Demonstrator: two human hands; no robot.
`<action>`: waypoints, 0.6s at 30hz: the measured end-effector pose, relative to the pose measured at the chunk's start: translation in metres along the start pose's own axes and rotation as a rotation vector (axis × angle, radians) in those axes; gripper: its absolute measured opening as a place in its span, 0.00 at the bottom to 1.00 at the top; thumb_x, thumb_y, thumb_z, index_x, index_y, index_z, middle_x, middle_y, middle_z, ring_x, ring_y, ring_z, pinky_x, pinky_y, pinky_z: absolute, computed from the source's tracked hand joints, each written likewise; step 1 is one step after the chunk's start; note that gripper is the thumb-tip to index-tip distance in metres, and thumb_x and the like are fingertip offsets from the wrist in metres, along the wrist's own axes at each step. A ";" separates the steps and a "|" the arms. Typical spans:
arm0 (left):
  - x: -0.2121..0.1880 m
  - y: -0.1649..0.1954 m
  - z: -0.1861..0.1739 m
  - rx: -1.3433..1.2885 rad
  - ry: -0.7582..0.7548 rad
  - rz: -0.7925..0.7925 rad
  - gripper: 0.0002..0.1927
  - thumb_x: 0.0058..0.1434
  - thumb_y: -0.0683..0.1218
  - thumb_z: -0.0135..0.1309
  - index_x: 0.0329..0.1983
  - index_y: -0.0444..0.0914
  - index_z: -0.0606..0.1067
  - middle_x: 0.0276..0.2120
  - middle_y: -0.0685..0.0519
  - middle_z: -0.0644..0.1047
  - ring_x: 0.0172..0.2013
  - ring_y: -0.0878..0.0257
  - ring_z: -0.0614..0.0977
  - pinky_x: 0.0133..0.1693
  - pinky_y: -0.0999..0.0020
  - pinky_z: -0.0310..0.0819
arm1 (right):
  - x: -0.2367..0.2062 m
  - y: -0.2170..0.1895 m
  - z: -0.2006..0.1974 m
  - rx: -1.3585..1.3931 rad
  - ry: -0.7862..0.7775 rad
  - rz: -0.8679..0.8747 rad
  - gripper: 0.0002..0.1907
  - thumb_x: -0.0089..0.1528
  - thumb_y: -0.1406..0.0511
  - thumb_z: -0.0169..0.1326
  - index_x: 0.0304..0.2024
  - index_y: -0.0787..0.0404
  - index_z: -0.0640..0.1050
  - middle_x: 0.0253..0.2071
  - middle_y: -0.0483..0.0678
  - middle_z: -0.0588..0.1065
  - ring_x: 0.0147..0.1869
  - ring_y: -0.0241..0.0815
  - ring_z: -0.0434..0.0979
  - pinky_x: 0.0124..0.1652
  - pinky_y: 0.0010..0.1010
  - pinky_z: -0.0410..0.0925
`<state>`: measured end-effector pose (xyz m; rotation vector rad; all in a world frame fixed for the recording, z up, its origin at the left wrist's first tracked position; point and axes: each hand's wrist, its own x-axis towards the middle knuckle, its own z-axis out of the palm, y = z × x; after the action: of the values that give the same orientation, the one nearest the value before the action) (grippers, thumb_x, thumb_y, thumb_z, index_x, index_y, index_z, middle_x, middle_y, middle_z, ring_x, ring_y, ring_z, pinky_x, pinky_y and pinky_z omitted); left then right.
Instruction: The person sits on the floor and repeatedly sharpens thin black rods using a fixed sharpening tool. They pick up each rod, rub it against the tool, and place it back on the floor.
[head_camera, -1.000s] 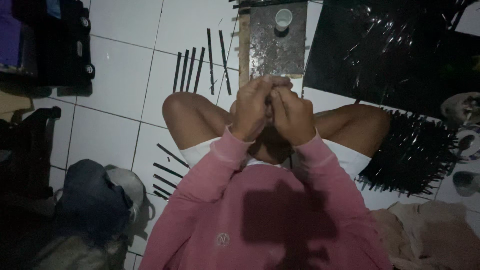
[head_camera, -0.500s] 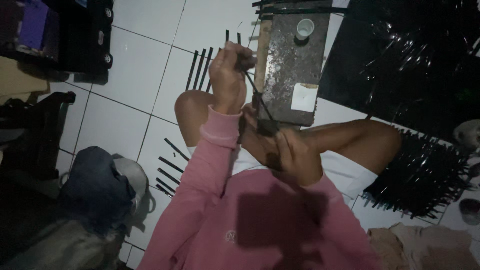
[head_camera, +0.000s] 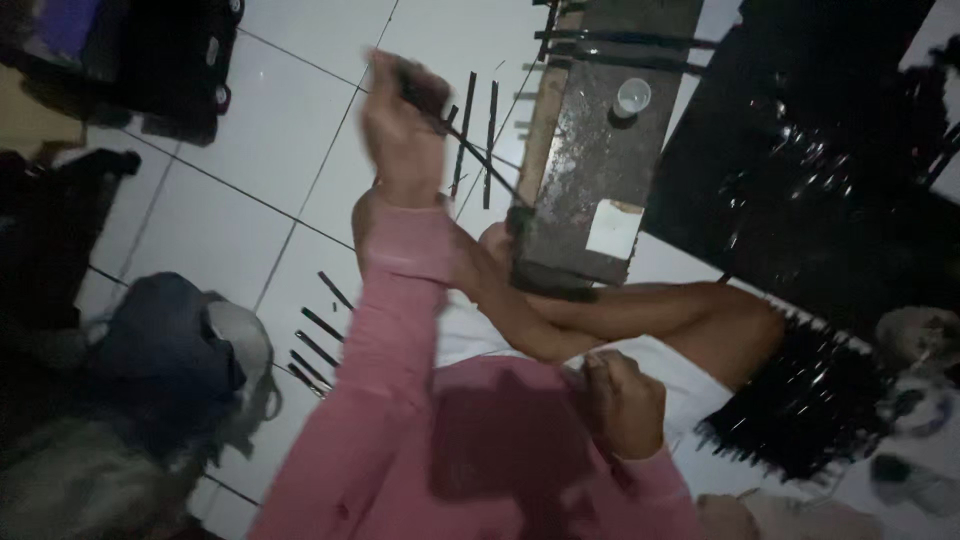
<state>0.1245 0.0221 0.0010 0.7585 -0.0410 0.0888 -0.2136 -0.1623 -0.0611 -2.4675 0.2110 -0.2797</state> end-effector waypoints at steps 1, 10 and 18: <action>-0.002 0.010 0.002 0.029 -0.032 -0.002 0.20 0.80 0.53 0.40 0.38 0.35 0.73 0.31 0.48 0.75 0.34 0.58 0.78 0.44 0.59 0.76 | 0.003 0.007 -0.006 0.062 0.012 0.111 0.04 0.68 0.67 0.56 0.43 0.58 0.81 0.34 0.50 0.79 0.34 0.49 0.81 0.33 0.37 0.71; -0.112 -0.005 0.043 0.010 -0.403 -0.639 0.17 0.78 0.49 0.42 0.49 0.30 0.73 0.39 0.45 0.78 0.41 0.57 0.80 0.49 0.57 0.78 | 0.058 -0.046 -0.012 -0.356 0.360 -0.329 0.08 0.57 0.65 0.63 0.34 0.59 0.76 0.49 0.61 0.77 0.48 0.61 0.83 0.45 0.44 0.75; -0.102 -0.008 0.024 0.504 -0.567 -0.365 0.17 0.75 0.42 0.46 0.62 0.25 0.66 0.51 0.38 0.75 0.51 0.50 0.81 0.53 0.58 0.81 | 0.044 -0.009 0.004 0.111 0.331 0.204 0.08 0.68 0.70 0.54 0.45 0.70 0.80 0.43 0.55 0.79 0.43 0.51 0.83 0.42 0.38 0.75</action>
<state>0.0236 -0.0071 0.0055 1.2643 -0.4305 -0.4828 -0.1698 -0.1623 -0.0525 -2.2568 0.5671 -0.5935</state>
